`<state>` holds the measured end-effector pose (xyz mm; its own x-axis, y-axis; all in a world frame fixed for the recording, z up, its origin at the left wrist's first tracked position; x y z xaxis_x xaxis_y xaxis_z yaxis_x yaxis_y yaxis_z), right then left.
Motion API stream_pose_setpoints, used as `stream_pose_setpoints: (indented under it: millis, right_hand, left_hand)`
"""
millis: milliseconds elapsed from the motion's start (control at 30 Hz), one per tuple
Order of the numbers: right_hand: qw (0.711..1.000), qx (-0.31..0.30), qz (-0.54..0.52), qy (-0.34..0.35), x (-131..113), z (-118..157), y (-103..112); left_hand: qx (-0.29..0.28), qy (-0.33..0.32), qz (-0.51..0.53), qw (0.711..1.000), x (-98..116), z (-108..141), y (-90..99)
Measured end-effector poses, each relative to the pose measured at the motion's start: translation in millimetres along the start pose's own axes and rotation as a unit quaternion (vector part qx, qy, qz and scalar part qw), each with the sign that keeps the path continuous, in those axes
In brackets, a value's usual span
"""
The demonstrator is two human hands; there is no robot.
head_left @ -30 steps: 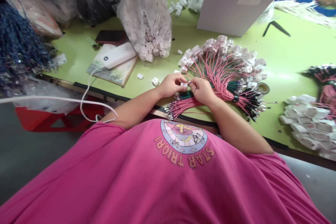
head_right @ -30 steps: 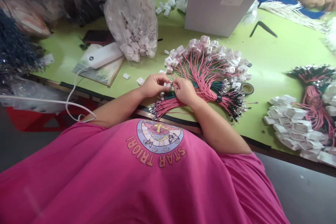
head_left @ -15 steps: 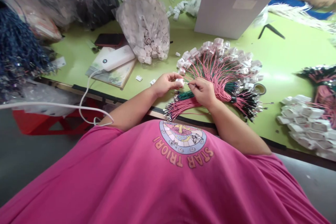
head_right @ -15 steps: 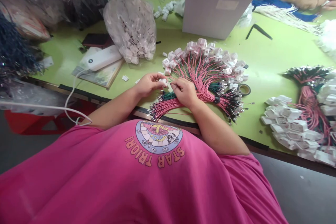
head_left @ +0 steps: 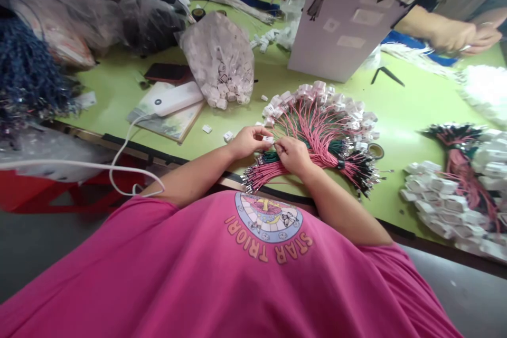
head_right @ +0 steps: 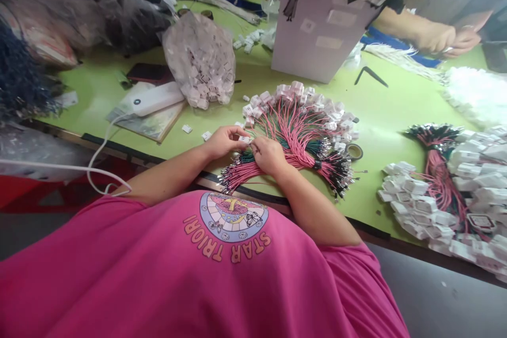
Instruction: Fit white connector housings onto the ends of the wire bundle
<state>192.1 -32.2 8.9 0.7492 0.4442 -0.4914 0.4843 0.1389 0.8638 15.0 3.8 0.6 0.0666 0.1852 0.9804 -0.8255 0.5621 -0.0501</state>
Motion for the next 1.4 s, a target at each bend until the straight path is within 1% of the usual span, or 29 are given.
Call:
stream_pose_setpoints:
  millis: [67, 133, 333, 400, 467, 533, 567, 633, 667, 700, 733, 833, 900, 967, 1033, 1133, 1200, 1267, 1300, 1333, 1400]
  right_hand:
    - [1.0, 0.014, -0.024, -0.002, 1, 0, 2]
    - [1.0, 0.018, -0.021, -0.011, 1, 1, 3]
    - [0.995, -0.043, 0.076, -0.053, -7, -2, -3]
    - [0.993, -0.059, 0.083, -0.06, -8, -4, -4]
    - [0.994, -0.063, 0.072, -0.05, -5, -4, -4]
    - [0.998, -0.042, 0.048, -0.019, -1, -3, 0]
    - [0.999, -0.021, 0.036, 0.005, 1, -2, 2]
    - [0.998, 0.019, 0.026, 0.054, 4, 0, 5]
    - [0.996, 0.022, 0.028, 0.076, 5, 1, 5]
    - [0.995, 0.007, 0.036, 0.091, 4, 1, 5]
    - [0.994, -0.022, 0.05, 0.094, 3, 1, 4]
    - [0.985, -0.129, 0.1, 0.054, -1, -1, 0]
    - [0.978, -0.174, 0.11, 0.032, -2, -3, 1]
    - [0.972, -0.209, 0.096, 0.043, -1, -4, 4]
    - [0.969, -0.228, 0.077, 0.059, 2, -5, 7]
    - [0.974, -0.22, 0.022, 0.045, 10, -4, 10]
    - [0.982, -0.185, -0.033, 0.024, 16, -5, 8]
    - [0.986, -0.139, -0.089, 0.002, 21, -6, 5]
    - [0.986, -0.119, -0.116, -0.012, 22, -6, 3]
    - [0.984, -0.103, -0.142, -0.03, 24, -7, 1]
    - [0.977, -0.078, -0.188, -0.062, 24, -8, -1]
  left_hand:
    - [0.011, 0.0, 0.02, 1.0, 0, 0, 0.1]
    - [0.019, -0.002, 0.027, 0.999, 0, 1, -0.2]
    - [0.014, -0.003, 0.013, 1.0, -1, 0, -5.8]
    - [0.02, -0.003, 0.007, 1.0, 0, 0, -6.1]
    - [0.023, -0.008, -0.004, 1.0, 2, 0, -3.8]
    - [0.025, -0.008, -0.045, 0.999, 4, 0, 1.4]
    - [0.032, -0.008, -0.085, 0.996, 5, -1, 4.9]
    - [0.057, -0.016, -0.186, 0.981, 8, -5, 12.1]
    - [0.069, -0.028, -0.237, 0.969, 10, -8, 15.3]
    - [0.08, -0.044, -0.283, 0.955, 12, -12, 18.0]
    - [0.086, -0.058, -0.322, 0.941, 14, -17, 19.9]
    - [0.092, -0.074, -0.395, 0.911, 21, -35, 22.2]
    - [0.091, -0.08, -0.419, 0.9, 24, -51, 21.4]
    - [0.084, -0.089, -0.431, 0.894, 26, -67, 19.7]
    - [0.079, -0.095, -0.432, 0.893, 26, -81, 18.7]
    - [0.075, -0.091, -0.413, 0.903, 28, -92, 23.5]
    - [0.058, -0.082, -0.39, 0.916, 32, -85, 33.8]
    - [0.038, -0.071, -0.371, 0.925, 39, -66, 50.3]
    - [0.043, -0.068, -0.37, 0.925, 42, -52, 60.2]
    - [0.051, -0.056, -0.386, 0.919, 44, -37, 70.2]
    - [0.096, -0.027, -0.444, 0.891, 44, -4, 87.5]
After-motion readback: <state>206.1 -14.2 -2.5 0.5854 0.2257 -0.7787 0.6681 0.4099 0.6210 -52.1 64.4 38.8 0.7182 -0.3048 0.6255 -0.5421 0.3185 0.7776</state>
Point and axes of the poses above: each hand's wrist, its own z-axis away from the middle knuckle, its own y-axis out of the back of the hand, x = y × z, the point moved 1 cm from there along -z, towards the middle knuckle, and after that the axes turned 9 degrees about -x, right-handed, at the moved point
